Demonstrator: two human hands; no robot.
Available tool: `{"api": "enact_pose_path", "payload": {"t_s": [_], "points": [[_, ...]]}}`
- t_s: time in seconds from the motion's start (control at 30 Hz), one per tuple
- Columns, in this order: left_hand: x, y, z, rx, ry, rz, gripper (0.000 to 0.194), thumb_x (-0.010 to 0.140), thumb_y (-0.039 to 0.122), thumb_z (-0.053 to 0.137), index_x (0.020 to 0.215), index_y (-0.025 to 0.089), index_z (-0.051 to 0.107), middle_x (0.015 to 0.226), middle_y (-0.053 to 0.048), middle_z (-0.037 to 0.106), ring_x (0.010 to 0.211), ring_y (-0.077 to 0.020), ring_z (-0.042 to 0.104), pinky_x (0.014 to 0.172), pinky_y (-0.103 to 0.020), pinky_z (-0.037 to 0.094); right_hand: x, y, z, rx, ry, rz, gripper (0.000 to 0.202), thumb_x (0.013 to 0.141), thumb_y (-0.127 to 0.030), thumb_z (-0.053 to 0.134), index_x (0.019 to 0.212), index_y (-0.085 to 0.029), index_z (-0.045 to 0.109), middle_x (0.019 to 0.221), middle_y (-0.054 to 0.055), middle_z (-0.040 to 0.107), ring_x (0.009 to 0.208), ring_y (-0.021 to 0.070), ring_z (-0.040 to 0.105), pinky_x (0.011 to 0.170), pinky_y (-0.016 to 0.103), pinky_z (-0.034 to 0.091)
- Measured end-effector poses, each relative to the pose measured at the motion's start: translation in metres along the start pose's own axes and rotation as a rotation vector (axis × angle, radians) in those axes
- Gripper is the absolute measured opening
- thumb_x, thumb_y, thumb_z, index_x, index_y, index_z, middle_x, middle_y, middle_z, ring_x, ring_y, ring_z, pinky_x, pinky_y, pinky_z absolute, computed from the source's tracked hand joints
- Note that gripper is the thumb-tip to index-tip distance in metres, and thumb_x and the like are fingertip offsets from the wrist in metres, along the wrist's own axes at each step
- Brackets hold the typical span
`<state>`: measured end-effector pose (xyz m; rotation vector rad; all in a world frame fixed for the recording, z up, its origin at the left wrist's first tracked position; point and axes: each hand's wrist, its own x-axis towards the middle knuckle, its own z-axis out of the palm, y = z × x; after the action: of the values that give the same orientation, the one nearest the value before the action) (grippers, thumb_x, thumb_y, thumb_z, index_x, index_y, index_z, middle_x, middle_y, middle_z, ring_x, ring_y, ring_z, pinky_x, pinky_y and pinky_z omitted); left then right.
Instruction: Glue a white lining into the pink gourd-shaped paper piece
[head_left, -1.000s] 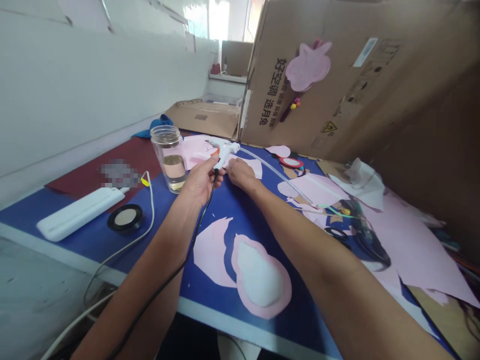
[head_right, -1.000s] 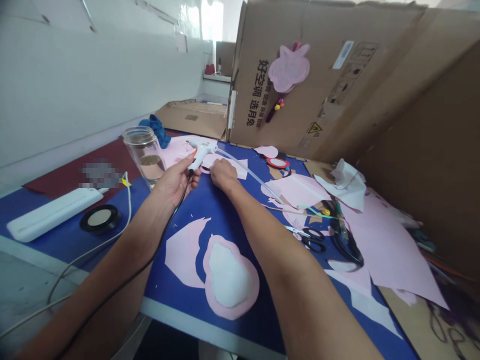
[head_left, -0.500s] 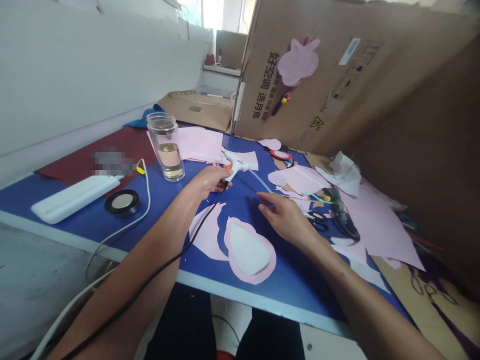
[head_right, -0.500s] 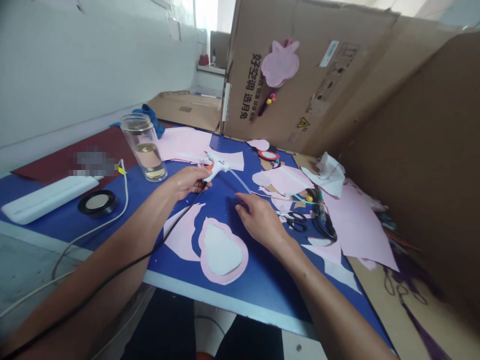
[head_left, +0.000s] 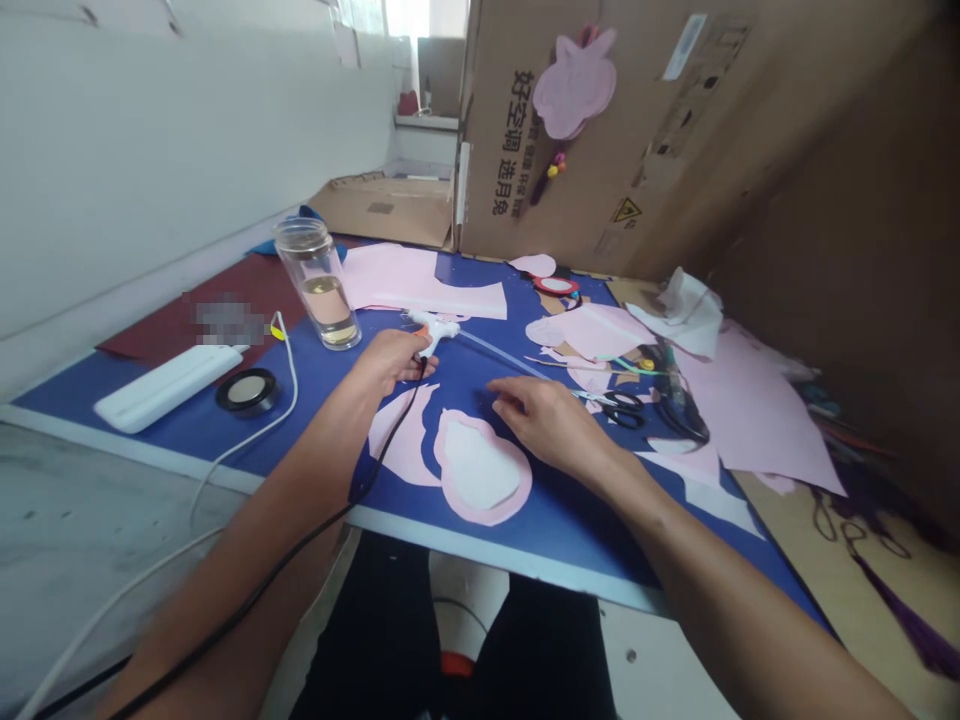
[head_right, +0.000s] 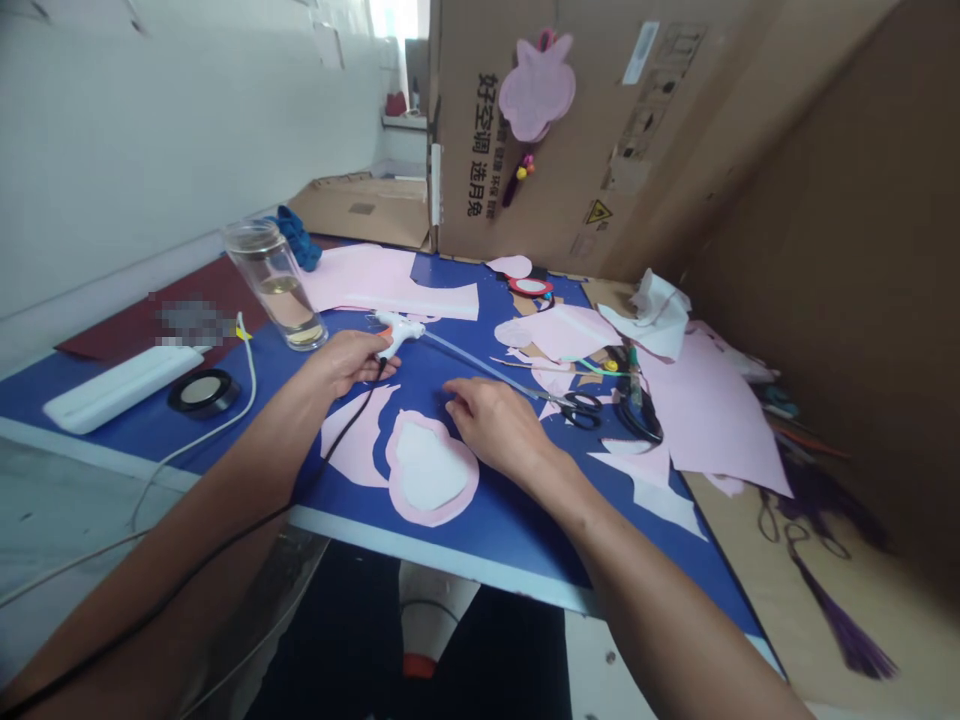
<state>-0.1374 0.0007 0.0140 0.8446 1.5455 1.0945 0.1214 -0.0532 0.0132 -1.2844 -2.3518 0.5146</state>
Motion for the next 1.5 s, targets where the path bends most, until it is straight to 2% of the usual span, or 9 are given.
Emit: {"api": "enact_pose_path", "payload": {"t_s": [0.13, 0.33, 0.47, 0.53, 0.77, 0.97, 1.17, 1.27, 1.5], "points": [[-0.002, -0.001, -0.004, 0.034, 0.057, 0.028, 0.018, 0.095, 0.029, 0.081, 0.088, 0.015, 0.072, 0.070, -0.011, 0.075, 0.054, -0.0156, 0.068, 0.056, -0.024, 0.058, -0.001, 0.000, -0.005, 0.067, -0.025, 0.047, 0.033, 0.099, -0.021, 0.068, 0.128, -0.027, 0.083, 0.104, 0.004, 0.086, 0.095, 0.0259, 0.079, 0.087, 0.037, 0.057], [-0.003, -0.012, -0.013, 0.157, 0.183, 0.146, 0.025, 0.089, 0.041, 0.083, 0.078, 0.022, 0.072, 0.052, -0.001, 0.057, 0.051, -0.0178, 0.058, 0.047, -0.024, 0.044, 0.000, 0.002, -0.009, 0.043, -0.112, 0.139, 0.020, 0.095, -0.030, 0.075, 0.112, -0.026, 0.084, 0.094, 0.004, 0.083, 0.083, 0.0239, 0.075, 0.069, 0.033, 0.048], [0.000, -0.019, -0.018, 0.431, 0.366, 0.415, 0.008, 0.086, 0.031, 0.076, 0.083, 0.024, 0.079, 0.074, -0.004, 0.074, 0.072, -0.0215, 0.067, 0.062, -0.027, 0.045, 0.001, -0.002, -0.007, 0.020, -0.174, 0.203, 0.015, 0.093, -0.042, 0.078, 0.095, -0.028, 0.082, 0.094, 0.004, 0.083, 0.078, 0.0233, 0.072, 0.062, 0.032, 0.041], [0.001, -0.018, -0.016, 0.510, 0.376, 0.534, 0.012, 0.089, 0.028, 0.071, 0.085, 0.023, 0.080, 0.083, -0.004, 0.078, 0.080, -0.0218, 0.069, 0.069, -0.027, 0.045, 0.002, -0.007, -0.005, -0.005, -0.192, 0.231, 0.021, 0.092, -0.049, 0.078, 0.087, -0.028, 0.080, 0.089, 0.003, 0.082, 0.075, 0.0229, 0.070, 0.058, 0.032, 0.038], [-0.004, 0.001, 0.015, 0.457, 0.096, 0.661, 0.013, 0.092, 0.020, 0.070, 0.084, 0.021, 0.080, 0.082, -0.004, 0.077, 0.083, -0.0204, 0.067, 0.074, -0.025, 0.047, 0.005, -0.012, 0.002, 0.048, -0.228, 0.262, 0.018, 0.084, -0.040, 0.079, 0.073, -0.027, 0.073, 0.073, 0.000, 0.073, 0.064, 0.0182, 0.060, 0.056, 0.031, 0.036], [-0.002, -0.002, 0.031, 0.201, -0.083, 0.470, 0.013, 0.095, 0.023, 0.072, 0.084, 0.019, 0.077, 0.078, -0.003, 0.073, 0.064, -0.0138, 0.060, 0.059, -0.024, 0.045, 0.007, 0.001, 0.003, 0.453, -0.261, 0.252, 0.021, 0.081, -0.041, 0.077, 0.074, -0.022, 0.069, 0.068, -0.002, 0.066, 0.061, 0.0145, 0.055, 0.057, 0.028, 0.040], [-0.004, -0.004, 0.031, -0.074, -0.197, 0.445, 0.025, 0.095, 0.044, 0.081, 0.099, 0.020, 0.077, 0.099, -0.007, 0.080, 0.086, -0.0164, 0.073, 0.077, -0.027, 0.056, 0.016, 0.007, 0.001, 0.663, -0.003, 0.271, 0.032, 0.073, -0.046, 0.086, 0.075, -0.022, 0.065, 0.069, -0.001, 0.065, 0.061, 0.0140, 0.053, 0.055, 0.027, 0.039], [-0.009, -0.001, 0.030, -0.140, -0.275, 0.338, 0.035, 0.096, 0.052, 0.080, 0.106, 0.020, 0.076, 0.104, -0.010, 0.081, 0.089, -0.0185, 0.075, 0.079, -0.029, 0.057, 0.019, 0.008, -0.001, 0.726, 0.143, 0.251, 0.031, 0.074, -0.045, 0.087, 0.078, -0.022, 0.067, 0.073, 0.001, 0.068, 0.064, 0.0156, 0.056, 0.057, 0.029, 0.042], [-0.016, -0.007, 0.035, -0.144, -0.403, 0.169, 0.025, 0.081, 0.035, 0.092, 0.084, 0.017, 0.075, 0.074, -0.001, 0.067, 0.063, -0.0108, 0.059, 0.060, -0.024, 0.047, 0.018, 0.012, -0.003, 0.816, 0.302, 0.263, 0.036, 0.075, -0.044, 0.091, 0.099, -0.022, 0.073, 0.078, 0.000, 0.070, 0.070, 0.0169, 0.061, 0.064, 0.031, 0.047]]}}
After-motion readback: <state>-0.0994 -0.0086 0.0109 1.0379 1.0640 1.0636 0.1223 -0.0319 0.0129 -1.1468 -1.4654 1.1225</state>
